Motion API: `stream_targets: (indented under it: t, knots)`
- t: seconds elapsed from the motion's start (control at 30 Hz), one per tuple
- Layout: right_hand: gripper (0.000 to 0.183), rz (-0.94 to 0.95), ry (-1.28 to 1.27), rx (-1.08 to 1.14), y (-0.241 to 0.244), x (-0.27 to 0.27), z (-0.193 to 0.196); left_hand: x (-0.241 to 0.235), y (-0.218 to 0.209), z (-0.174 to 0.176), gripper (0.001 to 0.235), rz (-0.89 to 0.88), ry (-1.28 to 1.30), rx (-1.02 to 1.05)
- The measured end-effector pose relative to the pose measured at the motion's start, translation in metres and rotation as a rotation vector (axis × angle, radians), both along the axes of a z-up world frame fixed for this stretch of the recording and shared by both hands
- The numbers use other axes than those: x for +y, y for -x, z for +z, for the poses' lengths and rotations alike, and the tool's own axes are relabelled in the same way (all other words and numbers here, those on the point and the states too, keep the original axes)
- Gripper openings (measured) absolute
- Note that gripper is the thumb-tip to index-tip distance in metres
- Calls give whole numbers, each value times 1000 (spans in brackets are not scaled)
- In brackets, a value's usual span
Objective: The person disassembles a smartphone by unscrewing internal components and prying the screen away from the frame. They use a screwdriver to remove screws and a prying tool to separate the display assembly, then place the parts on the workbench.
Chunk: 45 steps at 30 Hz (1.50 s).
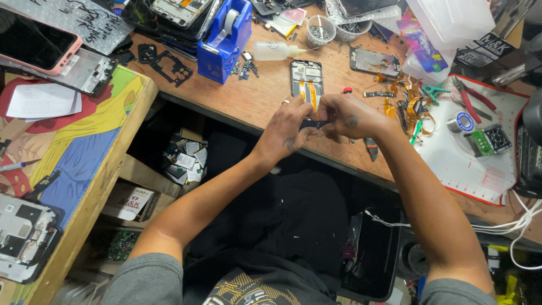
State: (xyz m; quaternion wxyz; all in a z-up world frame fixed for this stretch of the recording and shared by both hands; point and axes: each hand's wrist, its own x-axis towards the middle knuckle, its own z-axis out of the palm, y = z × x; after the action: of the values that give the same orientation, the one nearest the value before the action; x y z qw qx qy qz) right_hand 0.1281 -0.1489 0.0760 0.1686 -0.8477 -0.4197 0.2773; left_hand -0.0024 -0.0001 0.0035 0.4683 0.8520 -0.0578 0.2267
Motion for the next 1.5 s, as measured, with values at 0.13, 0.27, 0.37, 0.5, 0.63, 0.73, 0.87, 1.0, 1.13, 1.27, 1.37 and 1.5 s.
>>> stream_targets:
  t: [0.13,0.27,0.37,0.5,0.63,0.73,0.87,1.0,1.13,1.27,1.37,1.5]
  knots:
    - [28,-33,-97,145,-5,-12,-7,0,2,-1,30,10,-47,-52]
    - [14,-150,-248,469,-13,-24,-20,1,1,-3,33,6,-41,-9]
    - [15,-193,-304,561,-17,-31,-28,0,0,-4,33,9,-42,-17]
    - [16,-258,-317,626,-16,-35,-34,-1,0,-4,32,7,-32,9]
    - [14,-272,-325,555,-14,-42,-31,0,0,-3,31,9,-45,-35]
    - [14,-301,-371,454,-11,-51,-28,0,0,-1,30,6,-15,36]
    - [14,-405,-473,269,3,-60,-26,5,0,3,26,57,-27,4]
    - [16,-510,-536,-60,28,-62,-22,11,5,6,24,107,-128,-2]
    - [15,-457,-541,-494,57,-63,-25,20,13,7,27,143,-133,-9]
    - [17,-287,-552,-797,76,-60,-38,25,17,7,26,176,-114,-32]
    - [16,-229,-536,-859,82,-59,-50,24,19,4,24,185,-102,-45]
    - [15,-295,-581,-807,81,-64,-54,23,19,1,24,209,-115,-73]
